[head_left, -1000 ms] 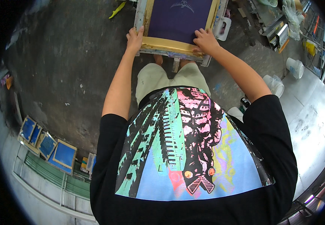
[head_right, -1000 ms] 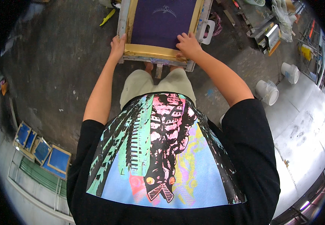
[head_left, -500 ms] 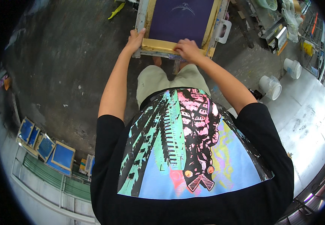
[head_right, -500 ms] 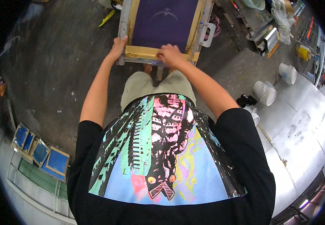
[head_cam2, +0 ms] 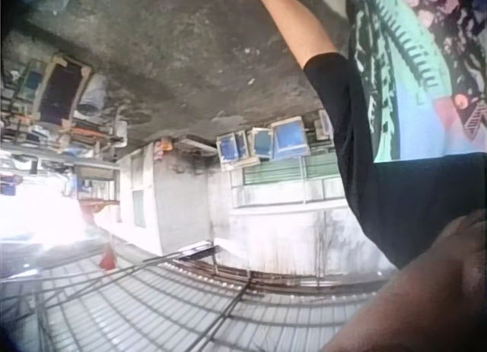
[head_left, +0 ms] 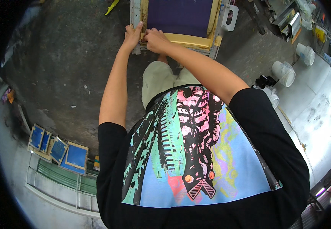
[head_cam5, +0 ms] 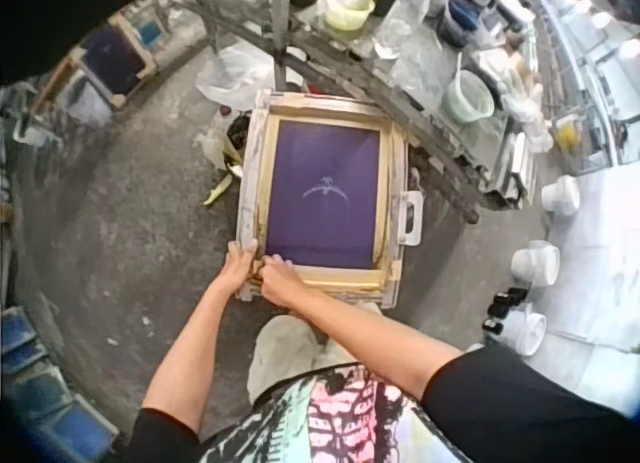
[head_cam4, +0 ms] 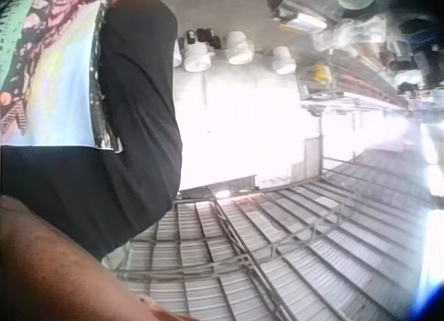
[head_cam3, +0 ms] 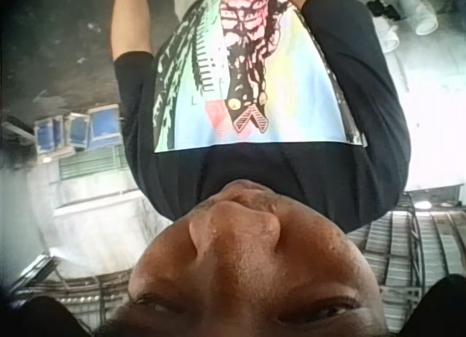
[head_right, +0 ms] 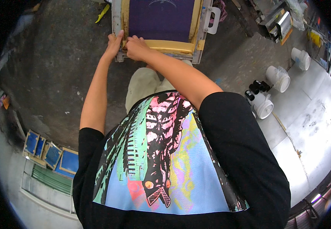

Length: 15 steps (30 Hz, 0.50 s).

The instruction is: The person aligns purple fabric pieces on a long conveyor table, then moves to a workbench to prepare a screen printing frame by applying masking tape and mixing a green liquid in a cup.

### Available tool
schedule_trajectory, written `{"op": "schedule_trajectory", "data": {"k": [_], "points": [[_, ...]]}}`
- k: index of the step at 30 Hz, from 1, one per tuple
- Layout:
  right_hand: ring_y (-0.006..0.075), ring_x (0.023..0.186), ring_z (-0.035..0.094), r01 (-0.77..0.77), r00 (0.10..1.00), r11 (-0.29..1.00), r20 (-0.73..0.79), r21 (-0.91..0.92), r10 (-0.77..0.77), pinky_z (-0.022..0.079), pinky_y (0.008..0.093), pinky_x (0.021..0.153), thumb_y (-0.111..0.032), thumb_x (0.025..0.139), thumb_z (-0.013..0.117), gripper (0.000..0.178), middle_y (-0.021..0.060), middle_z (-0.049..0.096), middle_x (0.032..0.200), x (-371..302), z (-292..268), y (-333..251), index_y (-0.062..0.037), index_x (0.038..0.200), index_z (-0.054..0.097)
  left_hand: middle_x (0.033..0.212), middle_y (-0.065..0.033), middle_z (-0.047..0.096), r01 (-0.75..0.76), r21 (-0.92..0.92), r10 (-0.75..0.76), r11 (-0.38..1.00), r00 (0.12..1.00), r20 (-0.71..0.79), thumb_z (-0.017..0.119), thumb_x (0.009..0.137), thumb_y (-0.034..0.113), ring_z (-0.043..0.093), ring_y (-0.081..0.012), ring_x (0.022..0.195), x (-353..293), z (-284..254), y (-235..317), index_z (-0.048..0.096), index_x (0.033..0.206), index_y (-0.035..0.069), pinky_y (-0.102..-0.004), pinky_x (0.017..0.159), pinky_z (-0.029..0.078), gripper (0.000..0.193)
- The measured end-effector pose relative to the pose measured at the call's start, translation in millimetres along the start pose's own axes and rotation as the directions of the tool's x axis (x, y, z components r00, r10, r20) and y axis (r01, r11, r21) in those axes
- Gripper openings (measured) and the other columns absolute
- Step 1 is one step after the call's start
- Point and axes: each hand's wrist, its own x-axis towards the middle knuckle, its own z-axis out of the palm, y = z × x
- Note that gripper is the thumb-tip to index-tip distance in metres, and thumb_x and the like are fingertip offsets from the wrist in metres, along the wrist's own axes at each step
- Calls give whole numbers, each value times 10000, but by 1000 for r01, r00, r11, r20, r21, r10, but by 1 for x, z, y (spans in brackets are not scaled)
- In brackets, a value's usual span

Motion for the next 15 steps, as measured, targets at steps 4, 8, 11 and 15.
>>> {"op": "schedule_trajectory", "data": {"k": [4, 8, 11, 15], "points": [[322, 1168, 536, -15, 999, 998, 49, -65, 18, 432, 484, 951, -143, 855, 588, 288, 102, 615, 1150, 1, -11, -2, -158, 1066, 784, 1425, -399, 427, -39, 9, 39, 999, 999, -38, 519, 911, 748, 387, -520, 1377, 5, 3, -11, 285, 1441, -115, -500, 1142, 337, 1039], [310, 1162, 537, -57, 995, 976, 65, -211, 72, 434, 469, 949, -208, 897, 628, 258, 92, 614, 1138, -34, -41, 9, -248, 1090, 795, 1442, -382, 435, -84, 43, 87, 995, 995, -57, 522, 928, 724, 386, -532, 1379, 2, 5, -11, 242, 1492, -103, -505, 1154, 326, 1039], [300, 1145, 535, -61, 992, 943, 83, -328, 93, 431, 456, 940, -265, 910, 653, 253, 84, 604, 1127, -85, -78, 48, -312, 1112, 798, 1475, -374, 412, -80, 72, 85, 994, 993, -78, 516, 927, 729, 361, -524, 1405, -1, 7, -11, 192, 1544, -64, -507, 1174, 307, 1056], [275, 1114, 534, -73, 992, 875, 56, -478, 113, 424, 432, 907, -233, 878, 678, 227, 62, 589, 1089, -154, -113, 92, -263, 1065, 803, 1522, -358, 365, -87, 50, 91, 995, 993, -78, 479, 932, 744, 324, -519, 1434, 5, 8, -18, 180, 1574, 2, -521, 1185, 287, 1026]]}}
